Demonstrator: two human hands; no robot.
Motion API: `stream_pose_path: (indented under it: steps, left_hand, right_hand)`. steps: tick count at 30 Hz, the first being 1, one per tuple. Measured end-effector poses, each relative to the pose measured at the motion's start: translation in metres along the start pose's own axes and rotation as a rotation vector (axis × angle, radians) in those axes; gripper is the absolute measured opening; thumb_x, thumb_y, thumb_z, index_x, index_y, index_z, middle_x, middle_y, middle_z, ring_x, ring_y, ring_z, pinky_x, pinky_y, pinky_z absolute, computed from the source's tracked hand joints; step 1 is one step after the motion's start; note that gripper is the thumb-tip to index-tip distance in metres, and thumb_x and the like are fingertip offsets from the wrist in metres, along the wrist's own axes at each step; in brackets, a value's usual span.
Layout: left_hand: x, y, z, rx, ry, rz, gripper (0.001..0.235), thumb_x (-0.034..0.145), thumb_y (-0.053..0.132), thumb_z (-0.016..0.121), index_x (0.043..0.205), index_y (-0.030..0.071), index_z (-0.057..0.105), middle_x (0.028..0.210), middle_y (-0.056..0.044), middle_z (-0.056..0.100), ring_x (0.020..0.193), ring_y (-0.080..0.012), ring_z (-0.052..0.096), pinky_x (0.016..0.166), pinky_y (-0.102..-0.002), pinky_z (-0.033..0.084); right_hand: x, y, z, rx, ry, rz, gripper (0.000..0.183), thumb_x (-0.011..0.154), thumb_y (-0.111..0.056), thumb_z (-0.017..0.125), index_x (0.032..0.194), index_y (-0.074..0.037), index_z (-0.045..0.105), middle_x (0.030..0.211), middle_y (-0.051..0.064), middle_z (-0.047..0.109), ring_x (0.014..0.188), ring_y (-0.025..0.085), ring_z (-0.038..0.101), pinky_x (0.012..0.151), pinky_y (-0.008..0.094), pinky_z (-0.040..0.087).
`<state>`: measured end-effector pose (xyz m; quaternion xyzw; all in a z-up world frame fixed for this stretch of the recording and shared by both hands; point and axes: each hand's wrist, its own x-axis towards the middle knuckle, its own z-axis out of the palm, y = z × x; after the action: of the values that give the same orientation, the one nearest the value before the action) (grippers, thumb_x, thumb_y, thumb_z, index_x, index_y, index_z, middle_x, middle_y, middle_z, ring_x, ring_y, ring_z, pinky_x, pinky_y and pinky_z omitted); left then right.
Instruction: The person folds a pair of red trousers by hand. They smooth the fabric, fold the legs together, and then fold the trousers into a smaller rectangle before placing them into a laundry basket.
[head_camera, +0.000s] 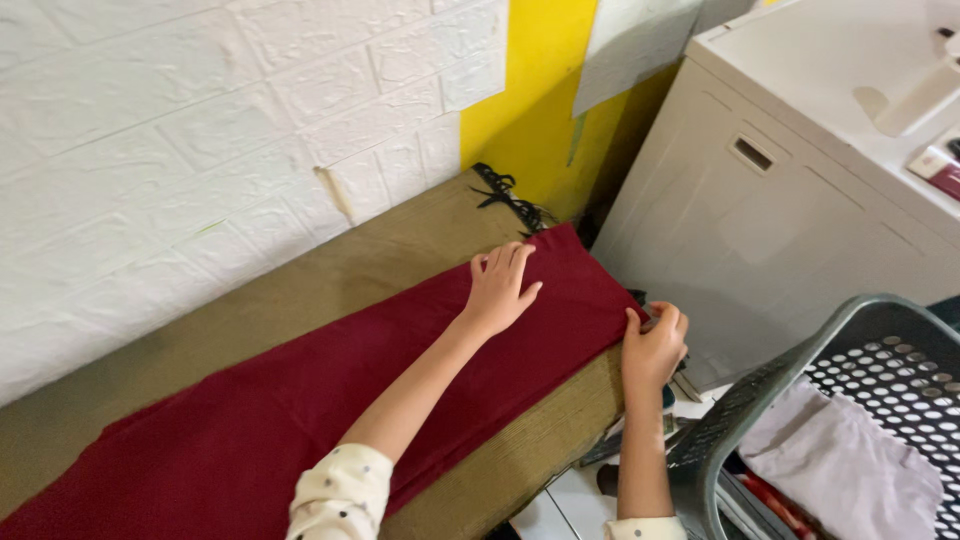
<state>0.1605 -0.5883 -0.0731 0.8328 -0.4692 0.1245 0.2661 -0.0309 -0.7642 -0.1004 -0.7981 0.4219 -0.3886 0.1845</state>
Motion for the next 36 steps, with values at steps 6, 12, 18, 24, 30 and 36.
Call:
stream_pose_path:
  steps: [6, 12, 18, 24, 30, 36]
  left_hand:
    - [-0.14, -0.018, -0.154, -0.032, -0.235, -0.084, 0.04, 0.099, 0.03, 0.066, 0.132, 0.01, 0.057, 0.131, -0.009, 0.059, 0.127, -0.0235, 0.054, 0.11, -0.052, 0.032]
    - [-0.318, -0.023, -0.317, 0.044, 0.077, -0.526, 0.021, 0.095, 0.017, 0.065, 0.113, 0.007, 0.069, 0.112, -0.009, 0.074, 0.106, -0.0273, 0.069, 0.093, -0.046, 0.051]
    - [-0.529, 0.012, -0.386, 0.576, 0.731, -0.991, 0.017, 0.103, 0.007, 0.066, 0.119, 0.003, 0.065, 0.114, -0.015, 0.07, 0.104, -0.0314, 0.067, 0.093, -0.045, 0.052]
    - [-0.641, 0.029, -0.375, 0.457, 0.882, -1.266, 0.028, 0.096, 0.015, 0.07, 0.122, 0.005, 0.063, 0.115, -0.01, 0.07, 0.103, -0.0273, 0.065, 0.1, -0.045, 0.048]
    - [-0.626, 0.005, -0.364, 0.63, 0.707, -1.269, 0.052, 0.082, 0.017, 0.08, 0.13, 0.016, 0.063, 0.132, -0.013, 0.055, 0.126, -0.0379, 0.047, 0.101, -0.055, 0.036]
    - [-0.609, -0.005, -0.39, 0.732, 0.569, -1.175, 0.036, 0.085, 0.009, 0.077, 0.117, 0.025, 0.075, 0.142, -0.009, 0.051, 0.129, -0.0317, 0.045, 0.107, -0.052, 0.03]
  right_hand:
    - [-0.025, -0.016, -0.014, -0.068, 0.017, -0.219, 0.019, 0.098, -0.023, 0.078, 0.113, -0.014, 0.069, 0.124, 0.008, 0.064, 0.118, 0.03, 0.058, 0.096, 0.055, 0.043]
    - [-0.095, -0.05, -0.031, 0.087, -0.346, -0.548, 0.02, 0.089, -0.012, 0.074, 0.108, -0.018, 0.076, 0.12, 0.001, 0.07, 0.12, 0.029, 0.061, 0.101, 0.054, 0.044]
    - [-0.127, -0.063, -0.048, 0.294, -0.596, -0.724, 0.028, 0.088, -0.011, 0.066, 0.114, -0.018, 0.075, 0.121, 0.001, 0.07, 0.113, 0.026, 0.063, 0.106, 0.041, 0.05]
    - [-0.156, -0.093, -0.063, -0.051, -0.5, -0.753, 0.041, 0.079, -0.03, 0.085, 0.119, -0.026, 0.08, 0.134, -0.005, 0.069, 0.129, 0.028, 0.055, 0.106, 0.057, 0.041]
    - [-0.223, -0.167, -0.073, 0.009, -0.618, -0.984, 0.041, 0.076, -0.03, 0.083, 0.116, -0.03, 0.078, 0.134, -0.011, 0.067, 0.131, 0.02, 0.053, 0.109, 0.05, 0.032]
    - [-0.254, -0.218, -0.08, 0.299, -0.779, -1.047, 0.016, 0.093, -0.017, 0.072, 0.108, -0.017, 0.076, 0.109, -0.002, 0.075, 0.108, 0.018, 0.068, 0.112, 0.048, 0.037]
